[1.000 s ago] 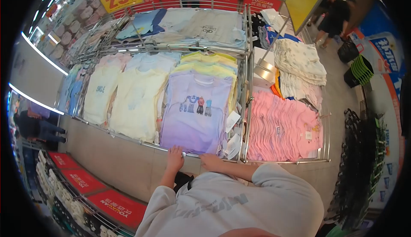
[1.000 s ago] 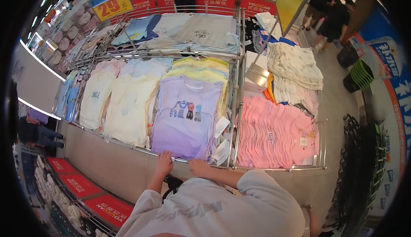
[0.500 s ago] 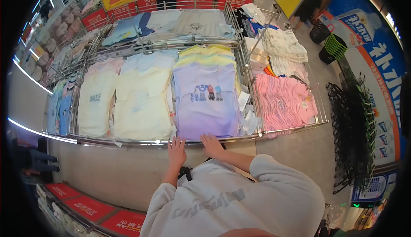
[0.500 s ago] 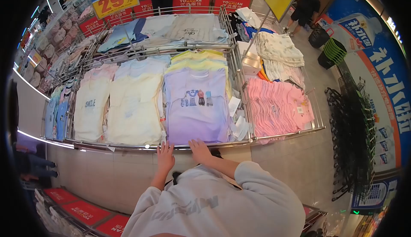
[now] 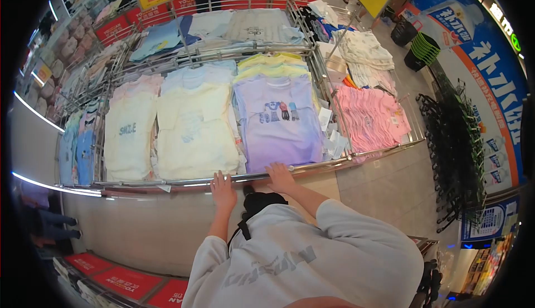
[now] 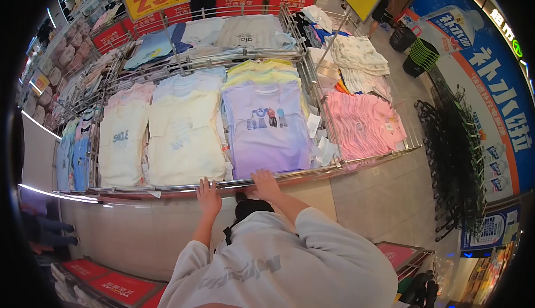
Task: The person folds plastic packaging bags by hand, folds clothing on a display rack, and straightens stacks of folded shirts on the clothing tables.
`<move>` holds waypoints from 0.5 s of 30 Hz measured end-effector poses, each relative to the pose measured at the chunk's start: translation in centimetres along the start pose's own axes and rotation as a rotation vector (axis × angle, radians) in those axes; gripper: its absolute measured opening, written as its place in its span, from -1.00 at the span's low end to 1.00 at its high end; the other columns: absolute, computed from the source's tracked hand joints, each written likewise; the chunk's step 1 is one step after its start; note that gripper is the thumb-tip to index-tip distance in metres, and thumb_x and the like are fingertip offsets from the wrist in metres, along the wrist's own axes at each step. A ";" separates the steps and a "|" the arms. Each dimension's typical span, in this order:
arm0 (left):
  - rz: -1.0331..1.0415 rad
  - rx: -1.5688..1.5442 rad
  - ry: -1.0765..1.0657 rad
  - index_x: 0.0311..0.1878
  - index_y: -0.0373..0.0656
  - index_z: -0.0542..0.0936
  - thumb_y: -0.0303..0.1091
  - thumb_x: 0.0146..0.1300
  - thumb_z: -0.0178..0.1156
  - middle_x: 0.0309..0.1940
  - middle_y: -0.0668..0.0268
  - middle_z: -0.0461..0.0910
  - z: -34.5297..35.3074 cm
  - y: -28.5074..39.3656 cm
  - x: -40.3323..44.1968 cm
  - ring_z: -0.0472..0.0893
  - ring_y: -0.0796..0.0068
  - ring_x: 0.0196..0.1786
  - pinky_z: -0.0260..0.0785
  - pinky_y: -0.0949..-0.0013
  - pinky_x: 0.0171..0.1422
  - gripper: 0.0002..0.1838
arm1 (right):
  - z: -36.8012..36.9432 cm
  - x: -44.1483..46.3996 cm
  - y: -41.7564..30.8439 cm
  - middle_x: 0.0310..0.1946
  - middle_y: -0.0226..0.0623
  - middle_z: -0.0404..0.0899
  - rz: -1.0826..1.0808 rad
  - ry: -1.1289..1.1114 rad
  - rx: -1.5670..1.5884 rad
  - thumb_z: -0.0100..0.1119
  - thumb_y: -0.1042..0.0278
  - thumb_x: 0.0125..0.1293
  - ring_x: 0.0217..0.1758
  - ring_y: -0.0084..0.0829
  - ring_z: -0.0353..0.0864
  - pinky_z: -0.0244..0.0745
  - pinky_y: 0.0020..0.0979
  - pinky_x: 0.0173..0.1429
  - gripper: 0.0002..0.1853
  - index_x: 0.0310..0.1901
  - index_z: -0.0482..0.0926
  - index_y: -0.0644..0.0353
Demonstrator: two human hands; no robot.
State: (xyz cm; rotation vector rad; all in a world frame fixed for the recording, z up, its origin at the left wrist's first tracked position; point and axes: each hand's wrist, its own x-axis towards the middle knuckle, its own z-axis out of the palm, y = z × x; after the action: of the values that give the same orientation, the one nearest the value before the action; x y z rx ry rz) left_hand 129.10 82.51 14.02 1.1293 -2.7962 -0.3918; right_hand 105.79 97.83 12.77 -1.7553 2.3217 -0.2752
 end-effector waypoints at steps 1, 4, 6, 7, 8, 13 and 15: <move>-0.044 0.009 -0.006 0.48 -0.07 0.37 -0.39 0.13 0.27 0.52 0.03 0.25 -0.2 -0.8 -0.1 0.16 0.03 0.61 -0.01 -0.29 0.59 -0.24 | 0.1 0.0 0.0 0.33 -0.01 0.38 -0.006 -0.003 0.005 0.50 0.03 0.04 0.47 0.02 0.26 0.12 0.03 0.53 -0.13 0.38 0.36 0.14; 0.058 0.088 -0.127 0.57 -0.06 0.21 -0.33 0.11 0.33 0.56 0.07 0.19 -1.4 -2.5 -0.2 0.12 0.05 0.63 -0.05 -0.29 0.60 -0.09 | 0.1 0.1 -0.1 0.31 -0.03 0.39 0.004 -0.014 -0.025 0.50 -0.01 0.03 0.45 0.02 0.27 0.14 0.03 0.51 -0.13 0.37 0.38 0.13; 0.014 -0.015 -0.156 0.59 -0.05 0.17 -0.29 0.10 0.36 0.58 0.09 0.16 -1.4 -2.5 0.0 0.08 0.03 0.64 -0.04 -0.30 0.60 -0.04 | 0.1 0.2 0.1 0.30 -0.03 0.39 0.001 -0.026 -0.010 0.50 -0.03 0.02 0.45 0.02 0.27 0.15 0.03 0.50 -0.13 0.36 0.39 0.13; -0.011 -0.066 -0.172 0.60 -0.05 0.14 -0.27 0.10 0.37 0.59 0.10 0.14 -1.4 -2.6 0.0 0.07 0.03 0.65 -0.03 -0.30 0.60 -0.02 | 0.2 0.3 0.1 0.30 -0.03 0.39 -0.001 -0.034 -0.001 0.50 -0.04 0.02 0.44 0.01 0.28 0.15 0.03 0.50 -0.13 0.36 0.40 0.13; -0.019 -0.068 -0.190 0.60 -0.05 0.13 -0.24 0.12 0.37 0.60 0.10 0.13 -1.3 -2.6 0.1 0.06 0.03 0.65 -0.03 -0.30 0.60 -0.02 | 0.3 0.3 0.1 0.29 -0.04 0.40 0.000 -0.029 0.006 0.50 -0.04 0.02 0.44 0.01 0.28 0.16 0.03 0.49 -0.13 0.35 0.40 0.13; -0.014 -0.074 -0.208 0.61 -0.06 0.10 -0.15 0.14 0.37 0.61 0.08 0.10 -1.2 -2.9 0.4 0.03 0.02 0.66 0.01 -0.31 0.58 0.00 | 0.5 0.3 0.3 0.26 -0.08 0.41 0.002 -0.033 0.009 0.50 -0.05 0.00 0.41 -0.01 0.30 0.17 0.03 0.46 -0.14 0.34 0.42 0.11; -0.010 -0.073 -0.220 0.61 -0.06 0.09 -0.14 0.13 0.38 0.61 0.08 0.09 -1.1 -3.0 0.3 0.02 0.01 0.66 0.01 -0.31 0.59 0.01 | 0.6 0.3 0.4 0.25 -0.09 0.42 -0.001 -0.037 -0.005 0.50 -0.06 0.01 0.40 -0.02 0.31 0.18 0.02 0.45 -0.14 0.34 0.42 0.10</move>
State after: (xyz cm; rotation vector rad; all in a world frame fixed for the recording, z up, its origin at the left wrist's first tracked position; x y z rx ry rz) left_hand 131.07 80.04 14.28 1.1496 -2.9338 -0.6506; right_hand 105.53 97.60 12.05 -1.7484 2.2983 -0.2356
